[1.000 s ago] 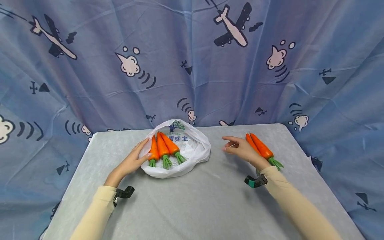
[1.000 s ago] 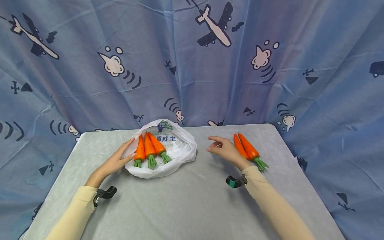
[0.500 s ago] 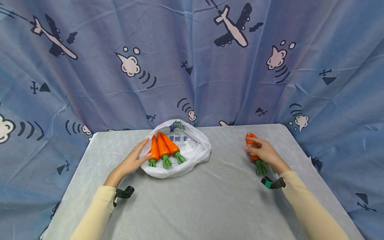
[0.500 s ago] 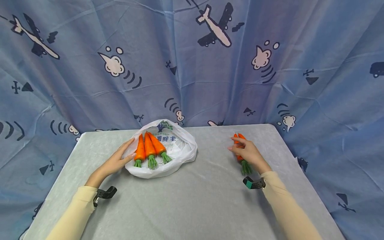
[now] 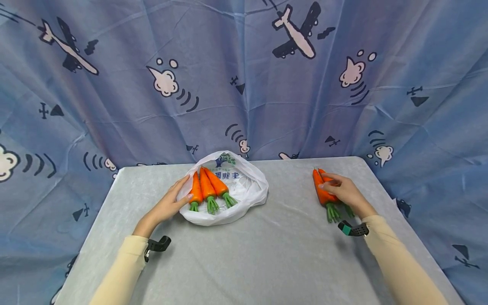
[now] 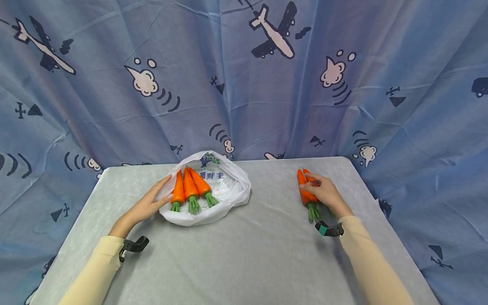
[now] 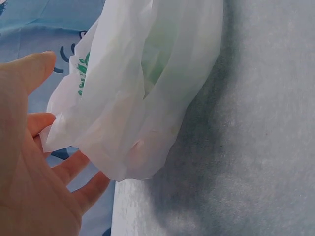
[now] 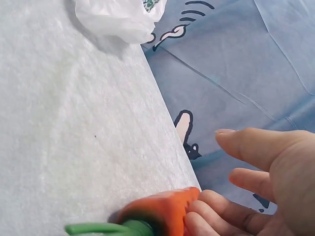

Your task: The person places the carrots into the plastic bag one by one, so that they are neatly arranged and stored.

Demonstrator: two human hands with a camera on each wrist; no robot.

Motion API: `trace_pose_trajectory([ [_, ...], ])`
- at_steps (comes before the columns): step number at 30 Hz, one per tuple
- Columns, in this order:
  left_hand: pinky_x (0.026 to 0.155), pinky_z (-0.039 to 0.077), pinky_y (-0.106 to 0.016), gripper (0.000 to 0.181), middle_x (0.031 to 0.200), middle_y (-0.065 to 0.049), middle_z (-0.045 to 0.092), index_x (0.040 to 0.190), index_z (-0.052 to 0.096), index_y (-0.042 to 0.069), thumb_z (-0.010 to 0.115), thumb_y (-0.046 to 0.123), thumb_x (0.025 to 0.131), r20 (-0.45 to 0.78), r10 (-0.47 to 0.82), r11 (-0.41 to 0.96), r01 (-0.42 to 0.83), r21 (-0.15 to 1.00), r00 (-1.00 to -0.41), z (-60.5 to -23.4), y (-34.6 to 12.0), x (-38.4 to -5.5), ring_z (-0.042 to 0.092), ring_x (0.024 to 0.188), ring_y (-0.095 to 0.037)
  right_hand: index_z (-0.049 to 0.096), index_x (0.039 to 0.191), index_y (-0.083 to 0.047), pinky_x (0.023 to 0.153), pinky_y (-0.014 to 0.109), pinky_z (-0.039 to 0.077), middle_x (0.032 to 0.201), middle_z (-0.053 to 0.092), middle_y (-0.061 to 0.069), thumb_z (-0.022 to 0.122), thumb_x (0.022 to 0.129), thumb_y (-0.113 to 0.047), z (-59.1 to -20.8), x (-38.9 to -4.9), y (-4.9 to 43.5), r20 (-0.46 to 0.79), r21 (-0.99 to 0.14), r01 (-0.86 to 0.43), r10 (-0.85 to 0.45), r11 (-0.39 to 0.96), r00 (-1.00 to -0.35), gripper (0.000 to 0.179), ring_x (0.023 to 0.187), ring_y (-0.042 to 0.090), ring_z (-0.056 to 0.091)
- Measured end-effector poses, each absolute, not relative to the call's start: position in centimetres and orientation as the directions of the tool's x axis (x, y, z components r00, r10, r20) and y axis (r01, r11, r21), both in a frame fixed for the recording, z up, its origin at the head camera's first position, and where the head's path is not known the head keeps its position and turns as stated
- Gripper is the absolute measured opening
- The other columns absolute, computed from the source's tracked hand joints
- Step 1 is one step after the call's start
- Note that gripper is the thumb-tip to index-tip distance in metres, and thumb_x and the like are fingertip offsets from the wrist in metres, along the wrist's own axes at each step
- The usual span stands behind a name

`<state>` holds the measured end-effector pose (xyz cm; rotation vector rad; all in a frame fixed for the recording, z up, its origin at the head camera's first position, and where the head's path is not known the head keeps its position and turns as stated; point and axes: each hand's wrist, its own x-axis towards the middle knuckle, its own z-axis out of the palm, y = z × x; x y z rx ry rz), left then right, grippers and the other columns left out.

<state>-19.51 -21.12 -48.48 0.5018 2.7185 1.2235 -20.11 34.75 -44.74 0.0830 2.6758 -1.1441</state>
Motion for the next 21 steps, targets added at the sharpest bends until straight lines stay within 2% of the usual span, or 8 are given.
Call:
trace_pose_trajectory([
  [5, 0.117, 0.02, -0.069, 0.073, 0.165, -0.019, 0.019, 0.16, 0.017, 0.018, 0.056, 0.034, 0.1, 0.023, 0.344, 0.62, 0.245, 0.745, -0.939, -48.5, -21.15, -19.48, 0.018, 0.151, -0.045, 0.03, 0.155, -0.006, 0.101, 0.052, 0.047, 0.143, 0.045, 0.032, 0.061, 0.097, -0.043, -44.39, -20.14, 34.62, -0.269, -0.703, 0.178, -0.026, 0.688, -0.963, 0.076, 0.127, 0.043, 0.047],
  [8, 0.117, 0.02, -0.07, 0.073, 0.165, -0.019, 0.019, 0.16, 0.017, 0.018, 0.056, 0.034, 0.1, 0.022, 0.343, 0.622, 0.245, 0.744, -0.939, -48.51, -21.16, -19.45, 0.018, 0.151, -0.046, 0.029, 0.156, -0.007, 0.105, 0.057, 0.043, 0.146, 0.042, 0.033, 0.06, 0.097, -0.043, -44.32, -20.17, 34.49, -0.285, -0.707, 0.187, -0.033, 0.682, -0.958, 0.076, 0.129, 0.044, 0.046],
  [15, 0.117, 0.018, -0.07, 0.074, 0.165, -0.02, 0.018, 0.16, 0.017, 0.018, 0.057, 0.035, 0.1, 0.007, 0.334, 0.623, 0.227, 0.748, -0.942, -48.4, -21.01, -19.33, 0.018, 0.151, -0.046, 0.028, 0.157, -0.009, 0.112, 0.058, 0.038, 0.151, 0.037, 0.031, 0.059, 0.097, -0.045, -44.66, -20.44, 34.25, -0.307, -0.733, 0.207, -0.044, 0.648, -0.951, 0.076, 0.133, 0.043, 0.043],
  [21, 0.117, 0.018, -0.07, 0.074, 0.165, -0.019, 0.017, 0.16, 0.017, 0.02, 0.057, 0.036, 0.1, -0.001, 0.33, 0.626, 0.218, 0.749, -0.944, -48.39, -21.05, -19.25, 0.017, 0.151, -0.046, 0.025, 0.158, -0.009, 0.11, 0.054, 0.043, 0.151, 0.038, 0.032, 0.057, 0.099, -0.043, -44.84, -20.46, 34.12, -0.313, -0.744, 0.219, -0.04, 0.632, -0.949, 0.075, 0.13, 0.042, 0.05],
])
